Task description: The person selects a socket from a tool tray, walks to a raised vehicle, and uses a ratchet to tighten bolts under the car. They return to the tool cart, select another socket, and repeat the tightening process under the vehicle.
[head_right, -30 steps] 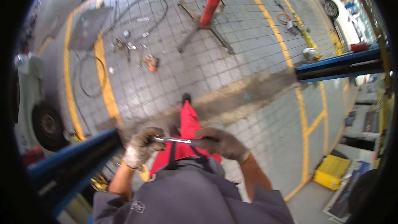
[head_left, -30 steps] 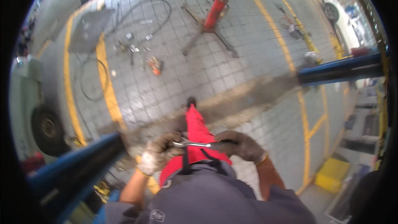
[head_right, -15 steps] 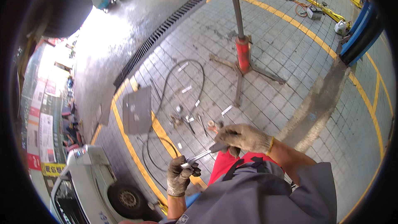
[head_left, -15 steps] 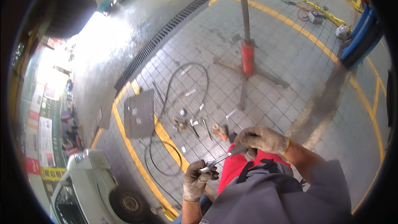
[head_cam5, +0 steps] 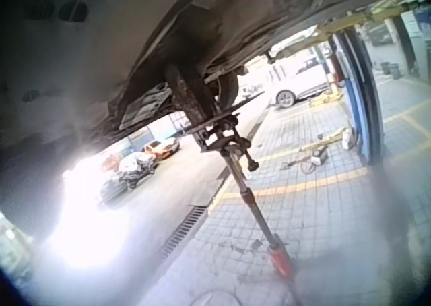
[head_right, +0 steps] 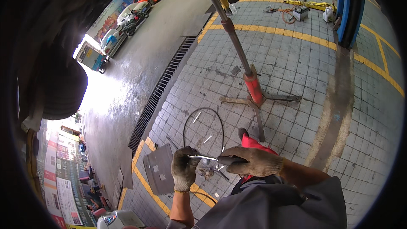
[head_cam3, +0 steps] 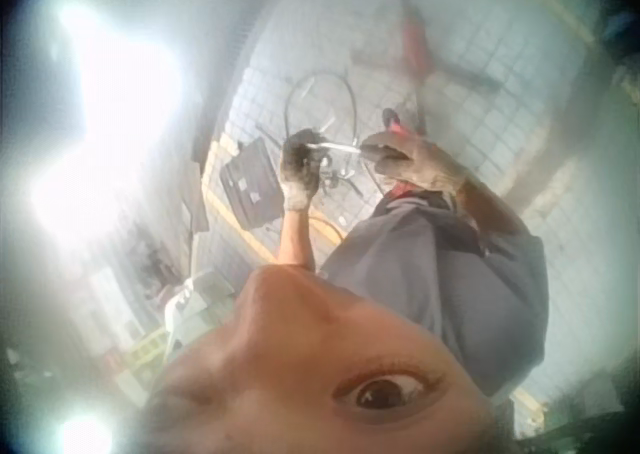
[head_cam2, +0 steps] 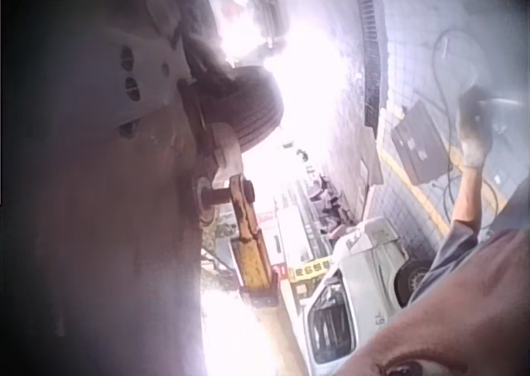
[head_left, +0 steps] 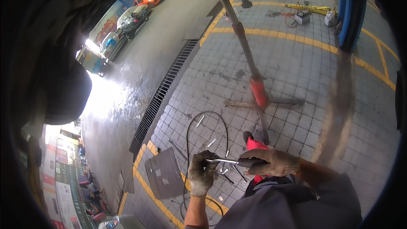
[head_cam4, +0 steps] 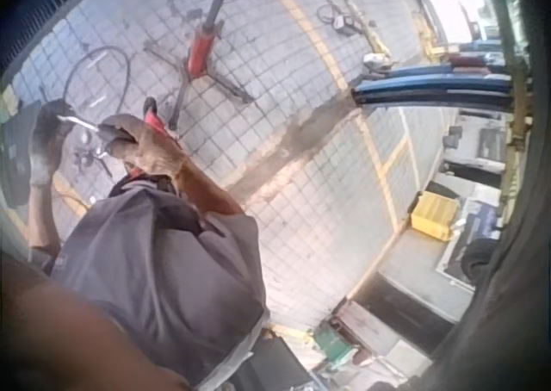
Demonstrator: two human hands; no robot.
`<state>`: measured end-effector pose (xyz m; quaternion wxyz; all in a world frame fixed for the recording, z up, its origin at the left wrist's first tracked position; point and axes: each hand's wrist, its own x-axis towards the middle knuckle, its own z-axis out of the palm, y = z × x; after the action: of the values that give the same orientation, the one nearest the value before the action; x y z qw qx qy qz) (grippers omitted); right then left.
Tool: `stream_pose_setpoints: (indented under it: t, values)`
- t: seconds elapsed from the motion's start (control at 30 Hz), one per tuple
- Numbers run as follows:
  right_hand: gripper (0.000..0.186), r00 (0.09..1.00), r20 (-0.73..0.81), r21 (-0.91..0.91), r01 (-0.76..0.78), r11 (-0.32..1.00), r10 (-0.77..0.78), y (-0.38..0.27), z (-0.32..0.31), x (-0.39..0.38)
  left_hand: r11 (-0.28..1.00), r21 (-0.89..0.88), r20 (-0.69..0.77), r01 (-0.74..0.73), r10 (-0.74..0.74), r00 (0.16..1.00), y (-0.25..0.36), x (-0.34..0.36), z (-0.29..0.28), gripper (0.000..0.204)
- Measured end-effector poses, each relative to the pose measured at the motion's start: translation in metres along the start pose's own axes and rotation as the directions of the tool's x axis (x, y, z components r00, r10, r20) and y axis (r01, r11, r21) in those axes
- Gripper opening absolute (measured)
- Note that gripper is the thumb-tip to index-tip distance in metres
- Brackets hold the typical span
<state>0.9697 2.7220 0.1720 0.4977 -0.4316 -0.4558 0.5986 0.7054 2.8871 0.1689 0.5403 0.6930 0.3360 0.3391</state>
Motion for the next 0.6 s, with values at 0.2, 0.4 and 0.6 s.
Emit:
stream_pose_setpoints:
  t: [0.2, 0.4, 0.6]
  values:
    - [0.047, 1.000, 0.008, 0.189, 0.022, 0.982, -0.024, -0.008, -0.062, 0.088, 0.990, 0.141, 0.177, -0.005, -0.021, 0.984, 0.010, 0.121, -0.030, 0.035]
    - [0.053, 0.917, -0.195, -0.116, 0.331, 0.936, -0.348, -0.078, -0.114, 0.218, 0.788, 0.301, 0.395, -0.537, 0.410, 0.822, 0.096, 0.320, -0.064, 0.028]
    - [0.064, 0.505, -0.157, -0.699, 0.550, 0.457, -0.849, -0.160, -0.145, 0.347, 0.482, 0.244, 0.408, -0.841, 0.736, 0.540, 0.185, 0.479, -0.082, 0.030]
